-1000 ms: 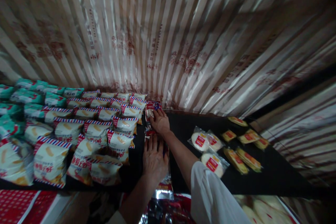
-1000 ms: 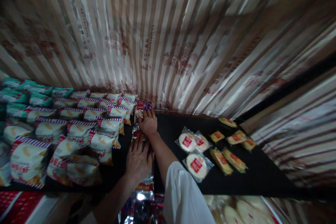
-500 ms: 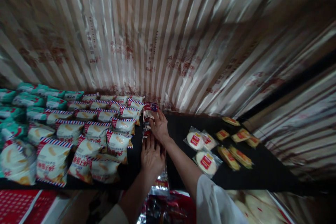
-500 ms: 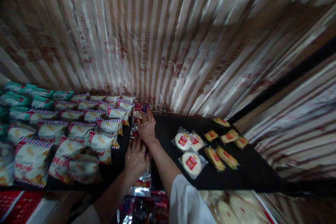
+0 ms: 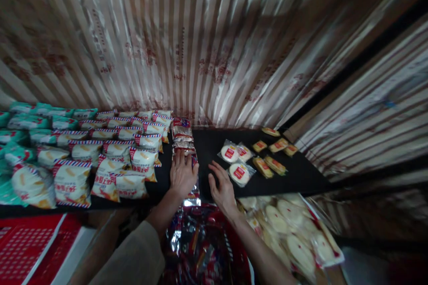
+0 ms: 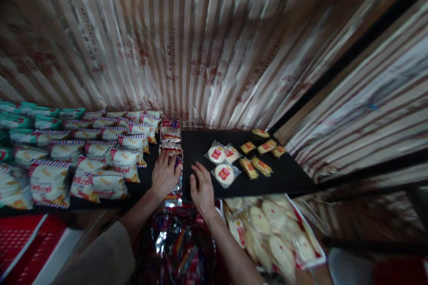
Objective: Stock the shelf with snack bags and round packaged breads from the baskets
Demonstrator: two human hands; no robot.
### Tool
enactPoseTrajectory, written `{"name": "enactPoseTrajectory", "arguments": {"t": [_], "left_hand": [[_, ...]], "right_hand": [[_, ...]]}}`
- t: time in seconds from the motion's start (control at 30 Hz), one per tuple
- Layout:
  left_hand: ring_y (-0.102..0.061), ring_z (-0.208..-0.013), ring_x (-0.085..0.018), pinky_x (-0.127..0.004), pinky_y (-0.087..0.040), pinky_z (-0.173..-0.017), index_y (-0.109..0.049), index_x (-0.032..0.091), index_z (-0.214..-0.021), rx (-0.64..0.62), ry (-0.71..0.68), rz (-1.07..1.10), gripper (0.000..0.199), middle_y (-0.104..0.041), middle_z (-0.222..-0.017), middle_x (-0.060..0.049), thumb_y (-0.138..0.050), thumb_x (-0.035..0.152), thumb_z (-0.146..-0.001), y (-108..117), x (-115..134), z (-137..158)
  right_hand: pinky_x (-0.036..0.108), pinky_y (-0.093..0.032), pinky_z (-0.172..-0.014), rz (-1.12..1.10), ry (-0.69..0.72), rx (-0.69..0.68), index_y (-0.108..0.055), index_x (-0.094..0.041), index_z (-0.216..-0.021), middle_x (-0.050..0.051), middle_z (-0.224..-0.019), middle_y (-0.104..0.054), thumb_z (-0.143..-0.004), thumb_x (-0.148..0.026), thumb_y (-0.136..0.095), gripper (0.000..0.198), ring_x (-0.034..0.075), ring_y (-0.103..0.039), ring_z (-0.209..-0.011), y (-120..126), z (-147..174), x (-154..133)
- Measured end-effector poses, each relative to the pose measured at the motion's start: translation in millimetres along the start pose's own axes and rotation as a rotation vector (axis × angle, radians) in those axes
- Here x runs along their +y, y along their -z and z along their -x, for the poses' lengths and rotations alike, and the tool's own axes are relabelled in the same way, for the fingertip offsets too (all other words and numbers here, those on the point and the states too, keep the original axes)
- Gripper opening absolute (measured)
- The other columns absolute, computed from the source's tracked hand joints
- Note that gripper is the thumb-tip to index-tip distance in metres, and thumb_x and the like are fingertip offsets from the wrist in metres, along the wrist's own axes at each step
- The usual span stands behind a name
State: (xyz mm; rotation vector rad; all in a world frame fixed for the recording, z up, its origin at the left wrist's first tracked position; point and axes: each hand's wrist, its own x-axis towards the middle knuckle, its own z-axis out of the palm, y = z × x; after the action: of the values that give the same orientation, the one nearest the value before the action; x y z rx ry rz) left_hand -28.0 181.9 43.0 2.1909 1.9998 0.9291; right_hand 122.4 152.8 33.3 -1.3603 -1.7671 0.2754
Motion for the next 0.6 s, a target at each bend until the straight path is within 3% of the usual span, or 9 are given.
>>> {"name": "enactPoseTrajectory", "arguments": {"t": [0.17, 0.3, 0.37, 0.47, 0.6], "left_hand": [[-0.053, -0.109, -0.022, -0.040, -0.046, -0.095, -0.061, 0.016, -0.103, 0.066, -0.214, 0.287, 0.026, -0.063, -0.108, -0.010, -0.041, 0.014, -0.085, 17.3, 26.1, 44.8], [-0.057, -0.097, -0.019, -0.036, -0.049, -0.090, -0.061, 0.016, -0.096, -0.105, -0.343, 0.487, 0.025, -0.065, -0.096, -0.008, -0.040, 0.010, -0.083, 13.2, 45.5, 118.4], [-0.058, -0.096, -0.019, -0.035, -0.049, -0.089, -0.062, 0.016, -0.095, -0.262, -0.244, 0.502, 0.026, -0.065, -0.097, -0.009, -0.040, 0.010, -0.082, 0.5, 47.7, 157.8], [-0.057, -0.105, -0.022, -0.039, -0.048, -0.093, -0.064, 0.016, -0.089, -0.504, 0.047, 0.441, 0.024, -0.062, -0.111, -0.012, -0.046, 0.008, -0.074, -19.8, 42.8, 203.8], [-0.059, -0.105, -0.020, -0.037, -0.046, -0.095, -0.065, 0.020, -0.095, -0.652, 0.302, 0.493, 0.027, -0.064, -0.113, -0.008, -0.046, 0.013, -0.078, -27.9, 32.3, 221.9]], "right_hand": [[0.040, -0.047, -0.094, -0.056, -0.161, -0.047, -0.063, -0.020, -0.107, 0.010, -0.109, -0.065, -0.088, -0.023, -0.041, 0.029, 0.020, -0.058, -0.105, 31.9, 104.0, -3.1], [0.038, -0.048, -0.091, -0.030, -0.338, -0.180, -0.063, -0.019, -0.107, 0.010, -0.106, -0.066, -0.086, -0.021, -0.040, 0.031, 0.021, -0.060, -0.101, 33.0, 163.7, 6.2], [0.036, -0.049, -0.089, 0.016, -0.443, -0.267, -0.064, -0.018, -0.105, 0.011, -0.104, -0.067, -0.082, -0.019, -0.043, 0.031, 0.022, -0.062, -0.099, 26.3, 182.8, 15.6], [0.037, -0.046, -0.093, 0.053, -0.505, -0.368, -0.064, -0.017, -0.107, 0.012, -0.107, -0.066, -0.076, -0.015, -0.047, 0.035, 0.024, -0.060, -0.104, 11.2, 200.9, 29.5], [0.040, -0.043, -0.098, -0.005, -0.583, -0.221, -0.058, -0.012, -0.118, 0.016, -0.117, -0.061, -0.077, -0.019, -0.046, 0.043, 0.025, -0.056, -0.112, -8.5, 199.6, 43.0]]}}
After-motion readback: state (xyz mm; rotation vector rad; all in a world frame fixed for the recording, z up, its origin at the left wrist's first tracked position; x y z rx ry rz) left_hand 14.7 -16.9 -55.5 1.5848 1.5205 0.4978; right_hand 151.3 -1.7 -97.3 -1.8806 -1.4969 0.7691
